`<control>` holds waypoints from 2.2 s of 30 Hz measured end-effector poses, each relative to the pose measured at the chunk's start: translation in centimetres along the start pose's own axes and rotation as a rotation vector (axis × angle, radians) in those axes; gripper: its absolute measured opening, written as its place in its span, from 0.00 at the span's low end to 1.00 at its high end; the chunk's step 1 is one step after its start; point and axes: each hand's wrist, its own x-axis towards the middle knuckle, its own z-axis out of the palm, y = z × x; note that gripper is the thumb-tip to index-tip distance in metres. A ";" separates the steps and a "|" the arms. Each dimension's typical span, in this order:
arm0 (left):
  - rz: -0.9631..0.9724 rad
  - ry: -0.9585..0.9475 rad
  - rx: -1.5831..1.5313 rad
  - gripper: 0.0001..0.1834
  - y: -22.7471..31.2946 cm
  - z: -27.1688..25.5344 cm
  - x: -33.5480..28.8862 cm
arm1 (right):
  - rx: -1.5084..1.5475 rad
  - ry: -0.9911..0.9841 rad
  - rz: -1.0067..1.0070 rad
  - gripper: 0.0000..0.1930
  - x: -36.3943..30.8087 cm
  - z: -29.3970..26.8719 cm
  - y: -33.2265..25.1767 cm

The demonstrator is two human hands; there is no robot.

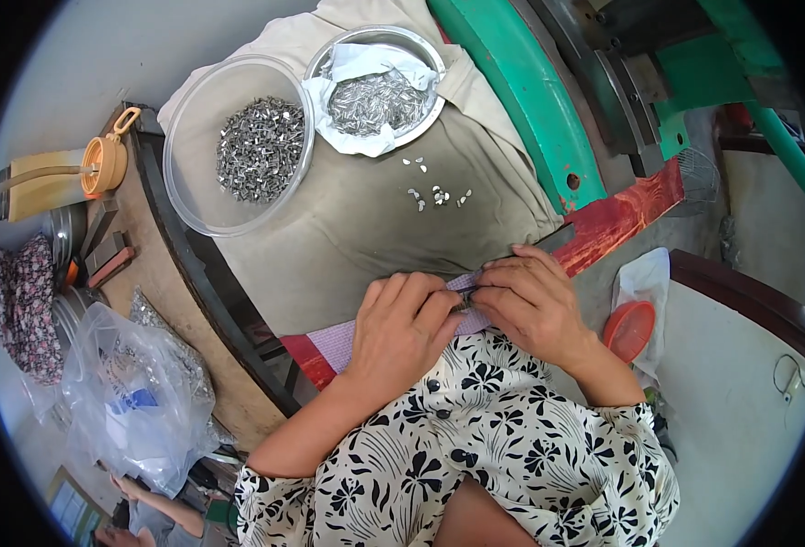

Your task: The recorder is manually placing small metal rivets onto a purple fabric strip and then using a green industrial press machine to secure them.

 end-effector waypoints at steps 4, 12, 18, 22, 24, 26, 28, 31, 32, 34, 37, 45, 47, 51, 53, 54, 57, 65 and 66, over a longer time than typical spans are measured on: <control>-0.025 -0.016 -0.017 0.16 -0.5 -1.7 -0.6 | -0.040 -0.052 -0.050 0.10 0.4 -0.6 0.0; -0.070 -0.013 0.020 0.18 -2.3 -3.6 -2.8 | -0.053 -0.028 -0.032 0.10 -0.1 -0.4 0.1; -0.003 -0.002 0.057 0.18 -2.2 -3.6 -3.3 | -0.043 -0.034 -0.053 0.12 -0.2 -0.8 -0.2; 0.087 0.019 0.157 0.15 -1.7 -2.9 -2.4 | -0.057 -0.016 -0.062 0.13 0.8 -0.6 -0.9; 0.168 -0.011 0.239 0.13 -1.4 -2.9 -2.0 | -0.105 -0.052 -0.087 0.12 1.2 -0.5 -1.4; 0.183 -0.014 0.276 0.11 -1.1 -2.8 -1.7 | -0.154 -0.086 -0.109 0.10 1.6 -0.4 -1.7; 0.197 -0.019 0.314 0.11 -1.2 -2.8 -1.7 | -0.201 -0.119 -0.131 0.09 2.0 -0.3 -2.1; 0.142 -0.032 0.215 0.10 -1.5 -3.1 -1.8 | -0.277 -0.163 -0.134 0.06 2.3 -0.5 -2.9; 0.074 -0.026 0.153 0.12 -1.5 -3.3 -1.8 | -0.332 -0.172 -0.151 0.06 2.3 -0.5 -3.2; 0.007 -0.020 0.091 0.13 -1.7 -3.6 -2.0 | -0.387 -0.181 -0.166 0.05 2.2 -0.5 -3.4; -0.027 -0.017 0.086 0.17 -2.0 -3.8 -2.7 | -0.370 -0.184 -0.168 0.05 2.2 -0.7 -3.3; -0.067 -0.019 0.073 0.18 -2.6 -4.0 -3.6 | -0.331 -0.211 -0.120 0.07 2.4 -0.9 -3.2; -0.067 -0.020 0.082 0.17 -2.6 -4.1 -3.8 | -0.261 -0.166 -0.082 0.09 1.9 -1.1 -2.3; -0.034 -0.017 0.132 0.16 -2.8 -4.2 -3.9 | -0.191 -0.144 0.009 0.15 1.5 -1.6 -1.6; 0.004 -0.019 0.158 0.16 -2.7 -4.4 -3.8 | -0.202 -0.157 -0.015 0.16 0.9 -1.0 -1.1; 0.041 -0.022 0.185 0.15 -2.6 -4.5 -3.8 | -0.203 -0.156 -0.016 0.16 0.9 -1.1 -1.1; 0.104 0.057 0.269 0.15 -2.4 -4.8 -3.8 | -0.249 -0.085 -0.080 0.15 1.3 -1.3 -1.1; -0.045 0.147 0.150 0.17 -4.0 -4.2 -3.0 | -0.290 0.008 -0.185 0.15 2.7 0.3 0.8; -0.132 0.142 0.062 0.17 -4.0 -4.1 -3.1 | -0.290 0.008 -0.187 0.15 2.7 0.3 0.9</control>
